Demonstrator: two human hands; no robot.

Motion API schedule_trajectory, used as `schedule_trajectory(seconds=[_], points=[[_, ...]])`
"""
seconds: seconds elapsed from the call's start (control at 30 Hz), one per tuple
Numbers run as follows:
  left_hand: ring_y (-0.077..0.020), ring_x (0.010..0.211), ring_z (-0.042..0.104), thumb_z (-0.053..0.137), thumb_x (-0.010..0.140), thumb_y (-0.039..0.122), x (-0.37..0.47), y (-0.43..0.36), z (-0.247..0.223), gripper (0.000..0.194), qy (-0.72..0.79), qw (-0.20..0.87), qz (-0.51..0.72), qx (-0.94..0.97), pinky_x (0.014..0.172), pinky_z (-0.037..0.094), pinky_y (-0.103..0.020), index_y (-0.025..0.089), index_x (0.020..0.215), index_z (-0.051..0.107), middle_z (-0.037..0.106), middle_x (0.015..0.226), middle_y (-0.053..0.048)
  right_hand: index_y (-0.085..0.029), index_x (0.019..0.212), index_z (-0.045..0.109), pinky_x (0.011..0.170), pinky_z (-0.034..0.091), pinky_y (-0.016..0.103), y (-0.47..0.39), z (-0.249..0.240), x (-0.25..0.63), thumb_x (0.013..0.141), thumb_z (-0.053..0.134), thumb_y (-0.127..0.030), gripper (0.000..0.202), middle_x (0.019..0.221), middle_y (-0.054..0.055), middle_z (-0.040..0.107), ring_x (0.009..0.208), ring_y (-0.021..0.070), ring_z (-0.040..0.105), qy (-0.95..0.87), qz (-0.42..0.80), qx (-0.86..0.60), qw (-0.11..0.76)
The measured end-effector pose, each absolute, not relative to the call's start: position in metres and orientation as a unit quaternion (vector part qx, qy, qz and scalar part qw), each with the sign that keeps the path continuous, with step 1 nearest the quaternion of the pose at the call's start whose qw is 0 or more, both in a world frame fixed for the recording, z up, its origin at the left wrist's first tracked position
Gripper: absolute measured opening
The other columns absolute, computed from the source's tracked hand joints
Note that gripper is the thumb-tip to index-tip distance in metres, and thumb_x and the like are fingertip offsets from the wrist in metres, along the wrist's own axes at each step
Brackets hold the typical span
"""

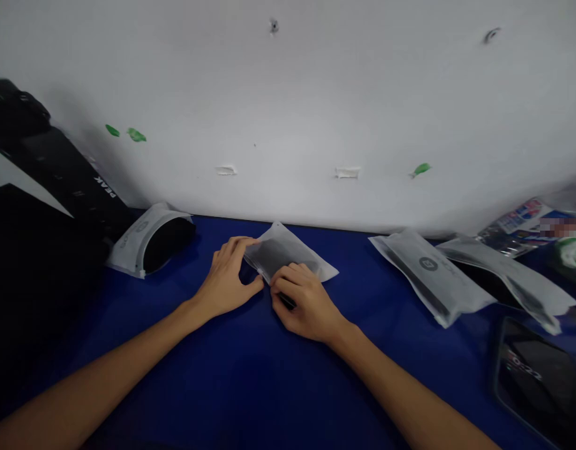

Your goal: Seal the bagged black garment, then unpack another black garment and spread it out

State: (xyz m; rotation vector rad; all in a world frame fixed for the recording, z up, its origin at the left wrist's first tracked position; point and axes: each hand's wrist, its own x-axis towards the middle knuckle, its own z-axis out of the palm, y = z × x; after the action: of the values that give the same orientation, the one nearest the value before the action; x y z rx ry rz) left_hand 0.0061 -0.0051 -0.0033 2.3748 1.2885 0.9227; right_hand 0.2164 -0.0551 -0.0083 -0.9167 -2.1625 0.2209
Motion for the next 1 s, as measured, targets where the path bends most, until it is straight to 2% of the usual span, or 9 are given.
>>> schedule_trajectory(seconds=[1.0], points=[[-0.0306, 0.13, 0.054, 0.069, 0.089, 0.018, 0.0042, -0.0034, -0.0002, 0.049, 0.439, 0.157, 0.311, 0.828, 0.109, 0.047, -0.051, 0.028, 0.135, 0.053, 0.062, 0.136, -0.005, -0.022, 0.088, 0.06, 0.076, 0.044, 0.041, -0.0533, -0.0084, 0.2173, 0.091, 0.062, -0.004, 0.018, 0.097, 0.004, 0.072, 0.083, 0.02, 0.06, -0.849, 0.093, -0.354, 0.381]])
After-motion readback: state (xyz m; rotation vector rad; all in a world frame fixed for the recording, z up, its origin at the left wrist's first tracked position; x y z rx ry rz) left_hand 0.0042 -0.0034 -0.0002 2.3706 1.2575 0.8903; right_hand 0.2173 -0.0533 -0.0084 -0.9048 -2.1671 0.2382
